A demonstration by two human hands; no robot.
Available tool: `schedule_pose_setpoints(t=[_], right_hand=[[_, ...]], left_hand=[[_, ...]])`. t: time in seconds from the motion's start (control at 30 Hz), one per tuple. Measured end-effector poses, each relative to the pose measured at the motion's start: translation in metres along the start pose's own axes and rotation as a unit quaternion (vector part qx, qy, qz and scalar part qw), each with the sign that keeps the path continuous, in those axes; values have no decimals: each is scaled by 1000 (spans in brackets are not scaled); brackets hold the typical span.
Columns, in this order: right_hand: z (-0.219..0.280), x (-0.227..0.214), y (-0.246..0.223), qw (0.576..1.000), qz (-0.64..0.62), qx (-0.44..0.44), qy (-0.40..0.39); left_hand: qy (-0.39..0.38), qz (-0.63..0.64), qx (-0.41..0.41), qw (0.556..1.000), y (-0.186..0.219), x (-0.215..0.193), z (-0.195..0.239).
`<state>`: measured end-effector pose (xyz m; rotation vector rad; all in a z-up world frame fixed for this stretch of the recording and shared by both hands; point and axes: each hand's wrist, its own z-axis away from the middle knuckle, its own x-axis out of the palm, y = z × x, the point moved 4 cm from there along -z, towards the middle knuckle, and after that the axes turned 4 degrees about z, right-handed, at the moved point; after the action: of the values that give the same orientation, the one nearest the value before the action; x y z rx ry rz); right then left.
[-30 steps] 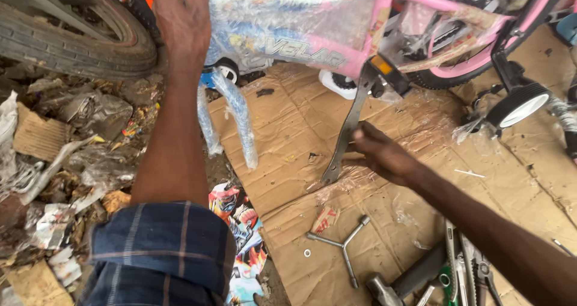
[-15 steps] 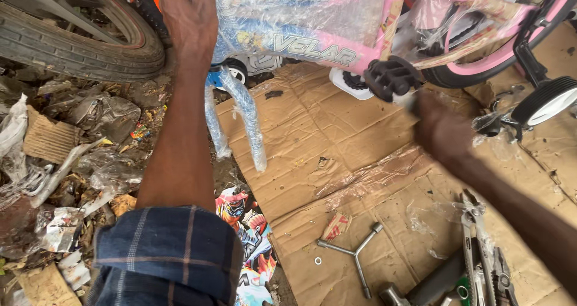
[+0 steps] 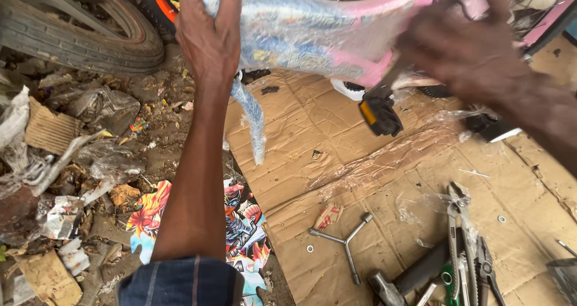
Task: The person assembles a pink bicycle by attaching the rear wheel and securing the pedal crank. They use a wrench and pliers to tighten bolts and fasten components, working on a cardboard-covered floor with tools scattered nearby.
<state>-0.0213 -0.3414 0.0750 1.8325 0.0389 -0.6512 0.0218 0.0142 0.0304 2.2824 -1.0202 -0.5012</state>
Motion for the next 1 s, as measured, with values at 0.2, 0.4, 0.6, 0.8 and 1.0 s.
schedule_pose_setpoints(t=[0.2,0.4,0.6,0.8,1.0], right_hand=[[-46,-22,-21,995,-49,-73,38],[-13,-6,-15,921,-360,147,25],[52,20,-27,834,-415,334,147],[111,94,-26,842,-260,458,114],[155,194,4,767,-451,456,-17]], left_hand=[[-20,51,1,998,21,-6,5],[-30,12,-42,999,7,-1,4],[-17,46,-15,999,11,0,6],[8,54,-21,998,19,-2,5],[23,57,10,998,16,-3,9]])
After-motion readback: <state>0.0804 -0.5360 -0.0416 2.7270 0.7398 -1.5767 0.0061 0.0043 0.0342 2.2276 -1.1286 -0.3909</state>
